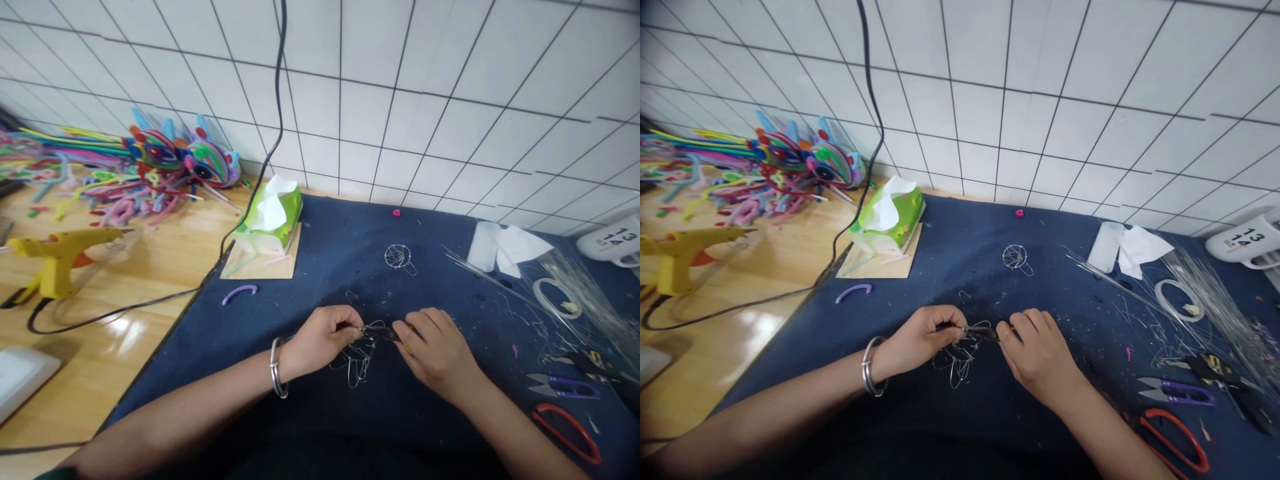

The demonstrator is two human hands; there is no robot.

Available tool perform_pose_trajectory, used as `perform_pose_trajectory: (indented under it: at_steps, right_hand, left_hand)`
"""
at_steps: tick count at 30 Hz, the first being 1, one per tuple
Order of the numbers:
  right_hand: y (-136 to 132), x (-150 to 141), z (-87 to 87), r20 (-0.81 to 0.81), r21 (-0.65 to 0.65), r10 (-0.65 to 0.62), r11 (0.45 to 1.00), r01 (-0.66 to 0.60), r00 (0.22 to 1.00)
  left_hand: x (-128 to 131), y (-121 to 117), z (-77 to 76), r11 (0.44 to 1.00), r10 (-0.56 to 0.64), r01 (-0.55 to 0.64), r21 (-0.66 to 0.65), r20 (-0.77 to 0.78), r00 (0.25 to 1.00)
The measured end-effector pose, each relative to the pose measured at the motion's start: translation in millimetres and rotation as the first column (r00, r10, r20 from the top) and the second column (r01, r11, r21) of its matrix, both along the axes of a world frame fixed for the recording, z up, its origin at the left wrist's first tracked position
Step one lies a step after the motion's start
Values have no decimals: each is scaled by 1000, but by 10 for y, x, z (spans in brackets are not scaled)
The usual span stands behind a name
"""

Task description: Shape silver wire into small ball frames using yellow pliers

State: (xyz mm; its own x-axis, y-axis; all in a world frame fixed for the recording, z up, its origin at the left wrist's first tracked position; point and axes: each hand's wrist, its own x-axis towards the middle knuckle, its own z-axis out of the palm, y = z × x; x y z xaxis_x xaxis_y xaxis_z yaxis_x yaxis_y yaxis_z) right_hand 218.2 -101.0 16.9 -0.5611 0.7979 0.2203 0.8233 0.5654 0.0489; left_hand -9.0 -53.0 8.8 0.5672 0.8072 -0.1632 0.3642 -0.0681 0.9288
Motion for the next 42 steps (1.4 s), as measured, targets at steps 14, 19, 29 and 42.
perform_pose_trajectory:
  at_steps: [14, 19, 29, 42]
  right_hand:
    - [39, 14, -12, -9, -13, 84, 996, -84, 996]
    - [43, 22, -30, 1, -50, 110, 993, -109, 994]
    - [47, 35, -31, -16, -26, 124, 992, -124, 992]
    - [49, 49, -56, -30, 3, 130, 992, -130, 991]
  left_hand:
    - [-52, 65, 60, 977, -205, 204, -62, -9, 979]
    - [-64, 78, 59, 971, -239, 237, -41, -36, 970]
    - [-50, 52, 53, 976, -200, 198, -96, -11, 980]
    - [-40, 49, 11, 983, -156, 153, -103, -24, 987]
